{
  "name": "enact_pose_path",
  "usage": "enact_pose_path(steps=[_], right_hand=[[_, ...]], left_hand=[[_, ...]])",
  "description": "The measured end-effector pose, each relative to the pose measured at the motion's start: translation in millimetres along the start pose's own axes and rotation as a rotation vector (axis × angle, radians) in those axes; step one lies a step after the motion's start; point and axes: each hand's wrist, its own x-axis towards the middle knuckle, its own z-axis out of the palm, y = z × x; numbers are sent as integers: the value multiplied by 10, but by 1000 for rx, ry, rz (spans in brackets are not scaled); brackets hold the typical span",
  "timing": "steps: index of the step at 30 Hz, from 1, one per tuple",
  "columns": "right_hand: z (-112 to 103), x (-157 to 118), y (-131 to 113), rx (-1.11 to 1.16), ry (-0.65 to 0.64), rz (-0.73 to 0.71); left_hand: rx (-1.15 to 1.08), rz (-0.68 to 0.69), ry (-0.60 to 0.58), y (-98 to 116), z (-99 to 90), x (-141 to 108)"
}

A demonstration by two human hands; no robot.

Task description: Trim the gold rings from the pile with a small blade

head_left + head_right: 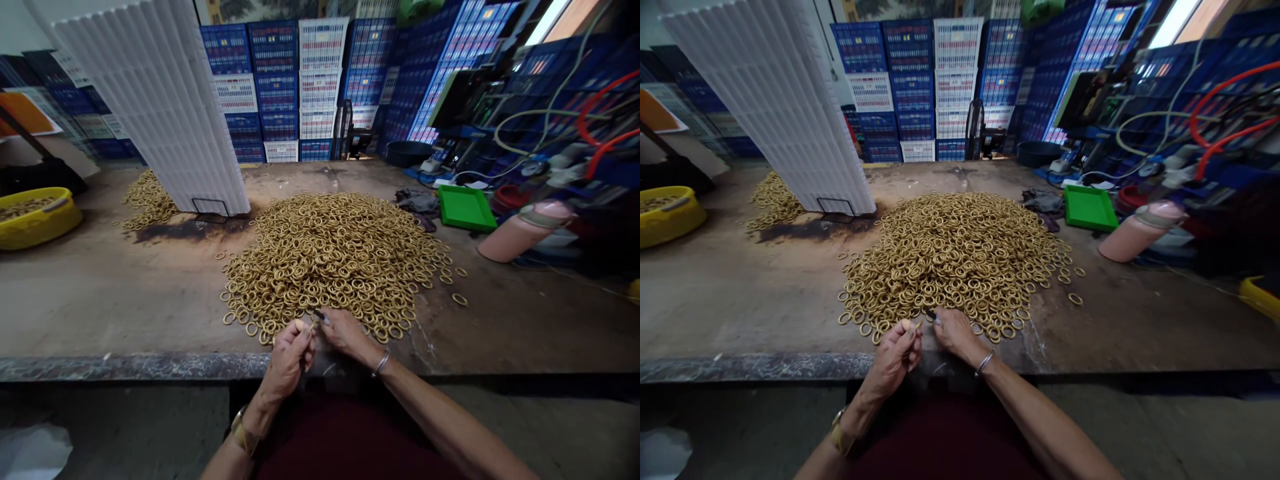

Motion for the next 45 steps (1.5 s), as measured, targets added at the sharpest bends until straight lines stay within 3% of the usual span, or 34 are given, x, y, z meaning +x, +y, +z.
enact_pose_path(steps=[7,14,21,27,32,37,41,45], right_hand=[[-81,236,-65,-109,198,74],[-146,489,-121,-326,95,107],[-82,502,-29,-271,194,109],[-106,350,26,38,235,-42],[-157,117,-70,344,162,-100],[-209,24,-187,603,79,-39],[-193,61,-210,678,30,76],[-123,89,-179,696,32,71]], left_hand=[[-189,-81,44,15,-12,30],[-293,-113,41,-19,-80,26],[-436,-201,114,-63,-138,134],[-183,-37,159,-6,-47,183],[80,42,212,-40,-22,226],[239,99,211,-57,-19,202],[352,126,203,-22,-10,162],[224,43,131,-48,-29,151]])
